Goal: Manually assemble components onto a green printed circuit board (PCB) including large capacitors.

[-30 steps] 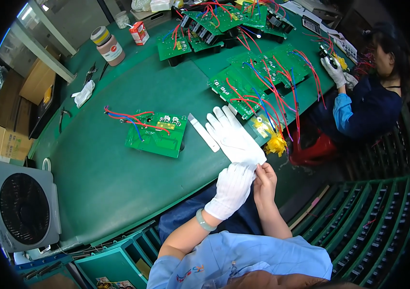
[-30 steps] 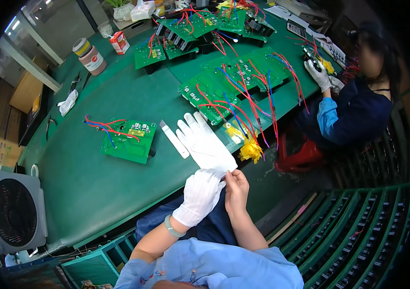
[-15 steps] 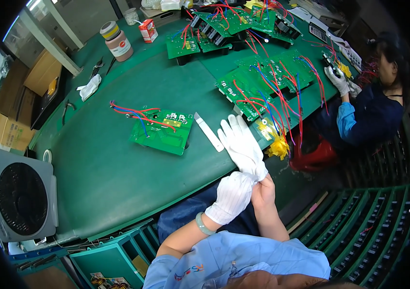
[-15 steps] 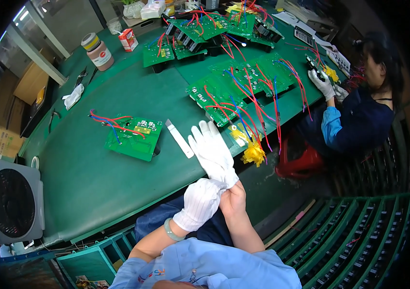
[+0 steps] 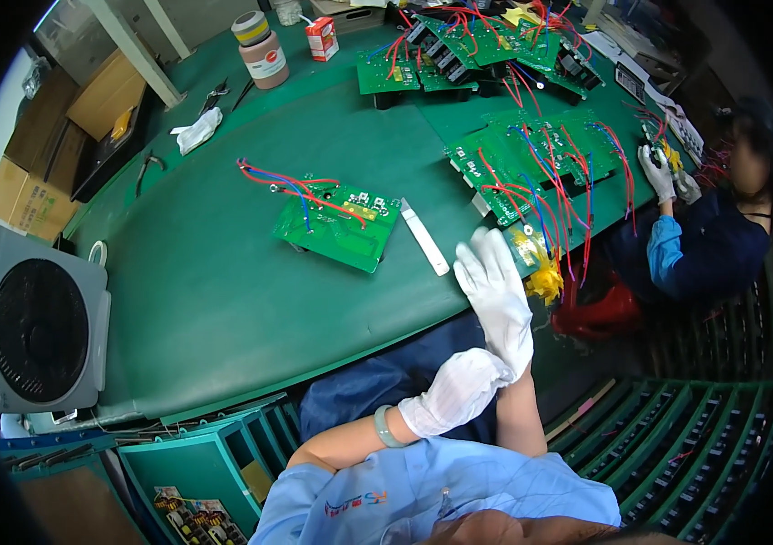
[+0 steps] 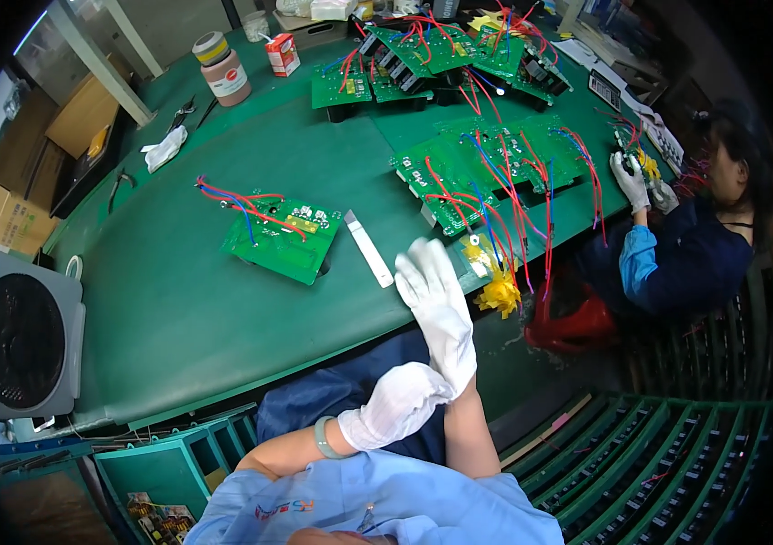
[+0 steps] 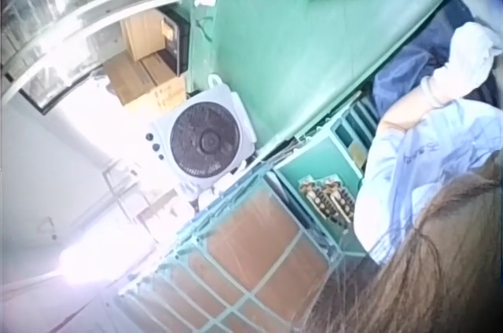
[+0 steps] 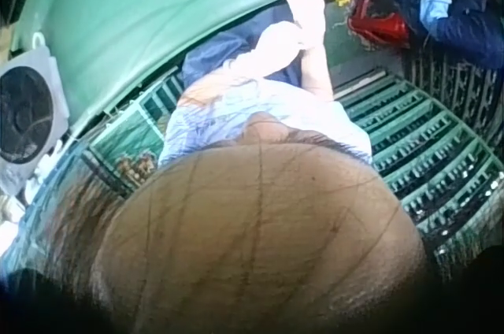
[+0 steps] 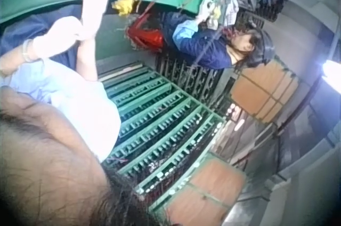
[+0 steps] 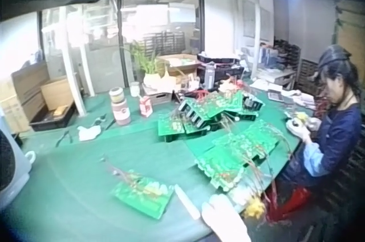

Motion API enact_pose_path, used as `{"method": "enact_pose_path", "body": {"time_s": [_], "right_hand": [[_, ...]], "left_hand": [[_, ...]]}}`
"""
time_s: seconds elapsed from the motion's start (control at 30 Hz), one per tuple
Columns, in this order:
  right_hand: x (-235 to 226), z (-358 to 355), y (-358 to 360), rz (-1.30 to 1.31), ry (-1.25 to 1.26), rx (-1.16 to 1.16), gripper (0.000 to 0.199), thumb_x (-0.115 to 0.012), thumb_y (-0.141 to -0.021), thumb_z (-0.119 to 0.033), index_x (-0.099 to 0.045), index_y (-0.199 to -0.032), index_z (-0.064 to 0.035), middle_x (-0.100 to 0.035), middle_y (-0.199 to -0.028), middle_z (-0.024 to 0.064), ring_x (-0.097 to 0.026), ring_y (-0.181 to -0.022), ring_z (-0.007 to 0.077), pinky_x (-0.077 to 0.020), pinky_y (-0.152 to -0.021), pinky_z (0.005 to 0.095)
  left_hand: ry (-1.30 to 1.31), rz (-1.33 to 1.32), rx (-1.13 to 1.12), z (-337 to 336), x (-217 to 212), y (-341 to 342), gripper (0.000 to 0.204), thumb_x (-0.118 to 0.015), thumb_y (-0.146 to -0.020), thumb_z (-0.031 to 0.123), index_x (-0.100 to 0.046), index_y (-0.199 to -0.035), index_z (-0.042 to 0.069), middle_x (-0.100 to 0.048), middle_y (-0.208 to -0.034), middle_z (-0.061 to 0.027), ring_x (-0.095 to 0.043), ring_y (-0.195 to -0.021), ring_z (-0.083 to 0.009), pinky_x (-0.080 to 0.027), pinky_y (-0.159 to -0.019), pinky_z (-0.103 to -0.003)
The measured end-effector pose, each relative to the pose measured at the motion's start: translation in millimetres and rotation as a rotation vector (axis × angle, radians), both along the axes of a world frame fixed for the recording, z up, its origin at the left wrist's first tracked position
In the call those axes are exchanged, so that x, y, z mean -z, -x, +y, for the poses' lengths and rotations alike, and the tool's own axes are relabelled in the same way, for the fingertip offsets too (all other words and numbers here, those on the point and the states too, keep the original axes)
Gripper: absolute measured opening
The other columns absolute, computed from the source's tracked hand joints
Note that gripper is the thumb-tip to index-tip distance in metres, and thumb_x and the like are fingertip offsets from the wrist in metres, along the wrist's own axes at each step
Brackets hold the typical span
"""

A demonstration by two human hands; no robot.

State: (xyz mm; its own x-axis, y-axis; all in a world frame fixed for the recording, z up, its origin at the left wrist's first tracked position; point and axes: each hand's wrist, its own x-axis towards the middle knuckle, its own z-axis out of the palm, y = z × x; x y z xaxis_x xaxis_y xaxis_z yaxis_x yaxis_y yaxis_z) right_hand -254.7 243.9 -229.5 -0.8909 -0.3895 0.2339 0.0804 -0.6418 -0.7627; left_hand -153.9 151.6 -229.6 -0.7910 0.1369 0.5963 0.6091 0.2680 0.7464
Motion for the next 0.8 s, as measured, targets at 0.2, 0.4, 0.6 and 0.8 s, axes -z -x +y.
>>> {"method": "enact_pose_path", "body": {"time_s": [0.2,0.4,0.6,0.8], "right_hand": [[-23,-16,-20,0.043,-0.271,0.181,0.082,-0.062,-0.088,-0.036,-0.018,-0.146,0.0013,-0.031,-0.145,0.0204,-0.035,-0.133,0.0322,-0.0305,-0.108,0.0441],[-34,-52,-12,-0.024,0.164,0.121,0.075,-0.063,-0.089,-0.019,-0.019,-0.147,-0.0014,-0.031,-0.148,0.0177,-0.035,-0.134,0.0304,-0.0303,-0.11,0.0438],[-23,-61,36,0.428,-0.97,0.477,0.038,-0.061,-0.087,-0.011,-0.054,-0.123,0.0003,-0.06,-0.116,0.0156,-0.06,-0.104,0.0227,-0.0502,-0.083,0.032],[-19,-90,65,1.072,-1.686,0.487,0.046,-0.064,-0.081,-0.028,-0.053,-0.118,-0.0027,-0.059,-0.09,0.012,-0.061,-0.082,0.0231,-0.0514,-0.062,0.0347]], "left_hand": [[-0.057,-0.108,0.113,-5,6,-17,0.012,-0.062,-0.079,0.004,-0.062,-0.091,0.004,-0.062,-0.085,-0.0107,-0.061,-0.077,-0.0299,-0.05,-0.067,-0.036],[-0.109,-0.226,0.162,-34,-1,-11,0.009,-0.062,-0.08,0.005,-0.063,-0.089,0.003,-0.063,-0.085,-0.0114,-0.062,-0.079,-0.0297,-0.05,-0.069,-0.035],[0.051,-0.23,-0.12,-125,-51,12,0.007,-0.064,-0.081,0.006,-0.065,-0.088,0.004,-0.066,-0.09,-0.0099,-0.064,-0.082,-0.024,-0.051,-0.076,-0.033],[0.026,-0.318,-0.825,-252,-59,59,0.036,-0.065,-0.088,0.02,-0.058,-0.115,-0.002,-0.064,-0.107,-0.0135,-0.061,-0.095,-0.0195,-0.049,-0.084,-0.031]]}}
